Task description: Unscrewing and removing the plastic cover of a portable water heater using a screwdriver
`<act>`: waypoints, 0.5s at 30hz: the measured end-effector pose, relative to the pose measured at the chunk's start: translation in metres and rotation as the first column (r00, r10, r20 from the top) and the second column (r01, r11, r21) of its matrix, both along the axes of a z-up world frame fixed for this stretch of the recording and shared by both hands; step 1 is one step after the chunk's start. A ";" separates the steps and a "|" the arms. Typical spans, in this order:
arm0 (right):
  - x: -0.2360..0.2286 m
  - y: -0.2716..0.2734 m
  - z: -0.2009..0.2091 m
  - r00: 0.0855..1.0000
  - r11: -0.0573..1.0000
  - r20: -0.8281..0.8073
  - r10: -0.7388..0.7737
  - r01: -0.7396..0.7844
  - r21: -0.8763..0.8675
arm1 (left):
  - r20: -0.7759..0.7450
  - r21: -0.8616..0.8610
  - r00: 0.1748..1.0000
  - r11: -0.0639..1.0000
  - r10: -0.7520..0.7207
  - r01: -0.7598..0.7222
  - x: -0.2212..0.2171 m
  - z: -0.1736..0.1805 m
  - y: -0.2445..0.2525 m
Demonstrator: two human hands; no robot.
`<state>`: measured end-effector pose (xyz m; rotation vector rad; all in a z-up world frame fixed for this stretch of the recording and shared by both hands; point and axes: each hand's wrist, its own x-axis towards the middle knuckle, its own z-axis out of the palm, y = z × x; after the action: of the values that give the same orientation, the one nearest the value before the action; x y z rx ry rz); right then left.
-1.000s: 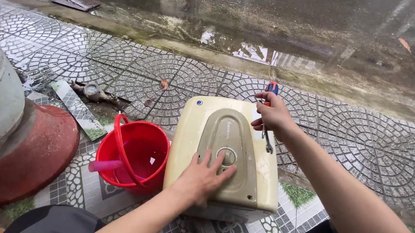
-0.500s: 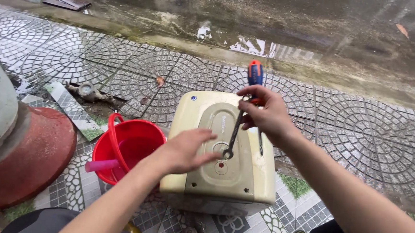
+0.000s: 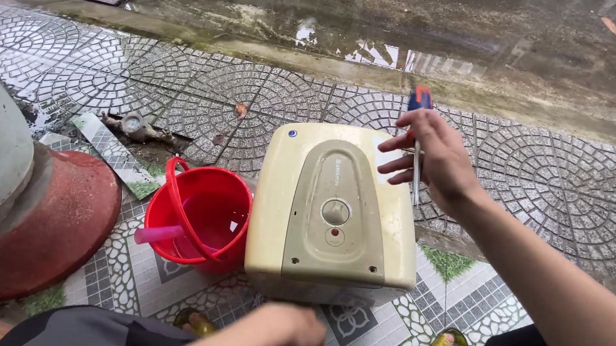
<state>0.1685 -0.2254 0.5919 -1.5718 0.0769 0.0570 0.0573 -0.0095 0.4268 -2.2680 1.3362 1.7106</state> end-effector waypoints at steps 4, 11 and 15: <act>-0.001 -0.004 -0.002 0.980 0.994 -0.179 -0.086 0.097 0.052 | 0.095 0.263 0.989 0.956 0.111 -0.133 -0.036 -0.175 0.002; -0.018 -0.017 -0.005 0.991 0.977 -0.133 0.008 -0.036 -0.209 | 0.126 0.031 0.990 0.998 0.058 -0.062 -0.012 -0.051 -0.011; -0.029 -0.010 0.011 0.997 0.905 -0.065 0.038 -0.062 -0.421 | 0.144 -0.194 0.965 0.963 0.218 -0.189 0.025 0.095 0.000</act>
<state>0.1391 -0.2355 0.6034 -2.0091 0.0971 0.1316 0.0824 -0.0093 0.5216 -2.6655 1.3115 1.4641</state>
